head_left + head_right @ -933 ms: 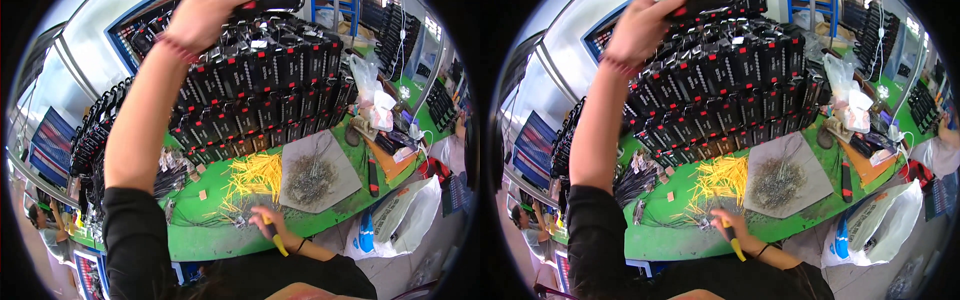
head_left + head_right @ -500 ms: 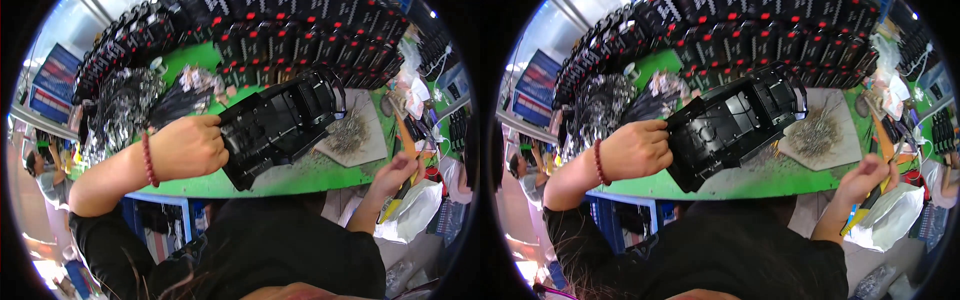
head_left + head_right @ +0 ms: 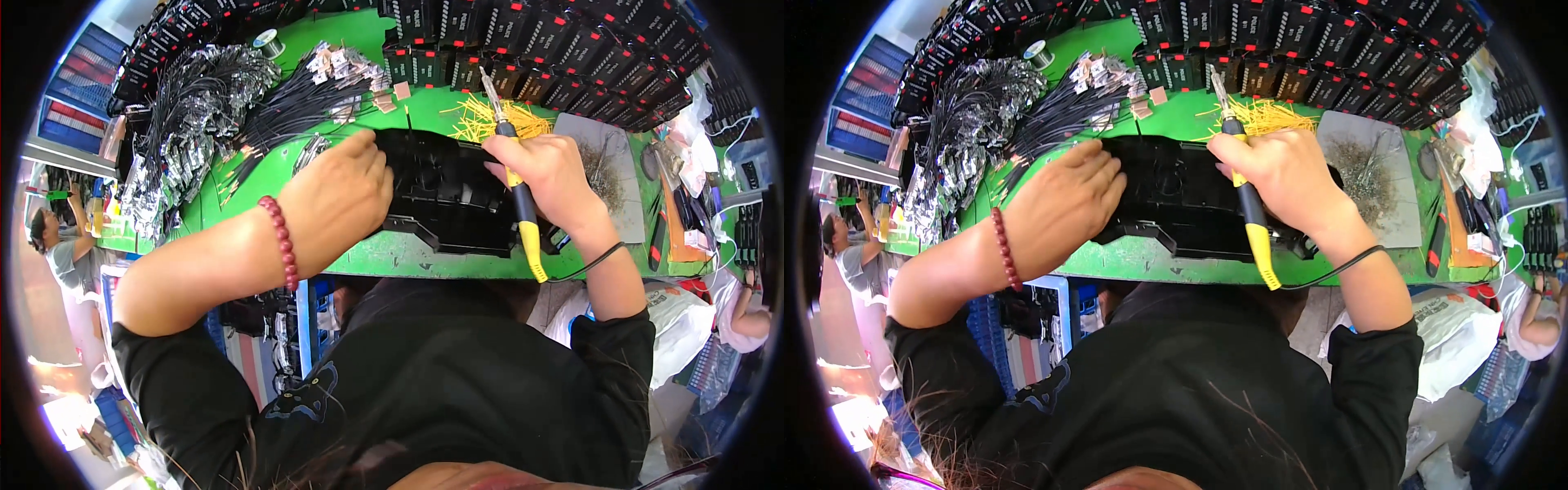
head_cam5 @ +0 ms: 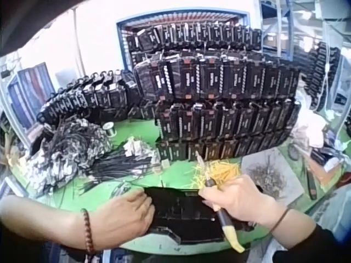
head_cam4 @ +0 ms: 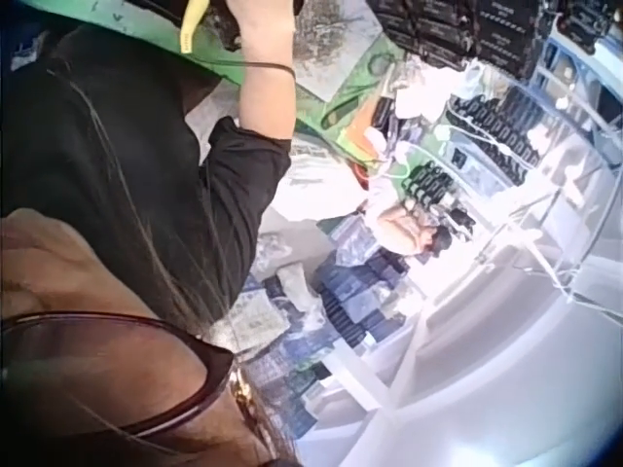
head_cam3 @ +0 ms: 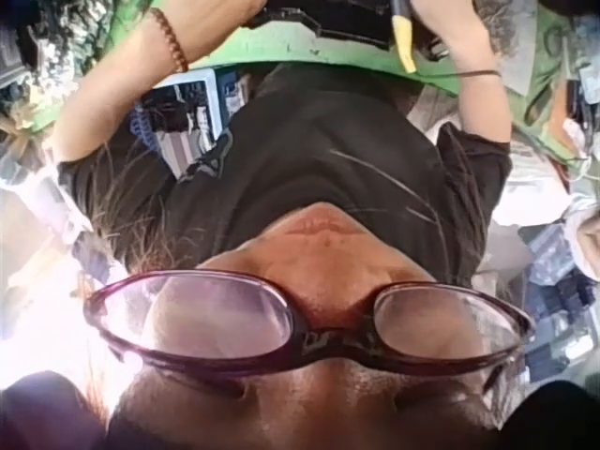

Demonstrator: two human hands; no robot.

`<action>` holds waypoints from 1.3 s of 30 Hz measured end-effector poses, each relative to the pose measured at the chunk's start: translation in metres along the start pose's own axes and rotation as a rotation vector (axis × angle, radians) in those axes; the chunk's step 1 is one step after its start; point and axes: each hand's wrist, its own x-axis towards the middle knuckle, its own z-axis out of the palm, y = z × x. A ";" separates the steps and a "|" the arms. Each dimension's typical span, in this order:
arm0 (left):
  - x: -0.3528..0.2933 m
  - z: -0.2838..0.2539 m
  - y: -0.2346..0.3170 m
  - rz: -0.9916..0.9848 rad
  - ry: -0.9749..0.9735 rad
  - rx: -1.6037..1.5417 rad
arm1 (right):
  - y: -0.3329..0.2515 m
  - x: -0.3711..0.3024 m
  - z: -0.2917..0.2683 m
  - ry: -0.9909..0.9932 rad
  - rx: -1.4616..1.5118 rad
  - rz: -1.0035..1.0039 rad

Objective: Soldering wires onto small circuit boards and assembling electronic components into toy car bodies at an assembly line workbench.

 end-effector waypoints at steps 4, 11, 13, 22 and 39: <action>0.031 0.029 0.027 -0.418 0.111 -0.289 | -0.018 0.007 0.007 -0.027 0.087 0.128; 0.042 0.057 0.054 -0.730 0.697 -0.798 | -0.009 0.007 0.013 0.019 0.080 0.191; 0.043 0.066 0.062 -0.677 0.936 -0.946 | 0.006 0.016 0.019 0.106 -0.011 0.109; 0.065 0.115 0.069 -0.683 0.801 -1.115 | 0.061 0.069 0.090 0.184 -0.080 -0.356; 0.097 0.127 0.098 -0.640 0.671 -1.179 | -0.031 -0.055 0.120 0.413 0.833 0.581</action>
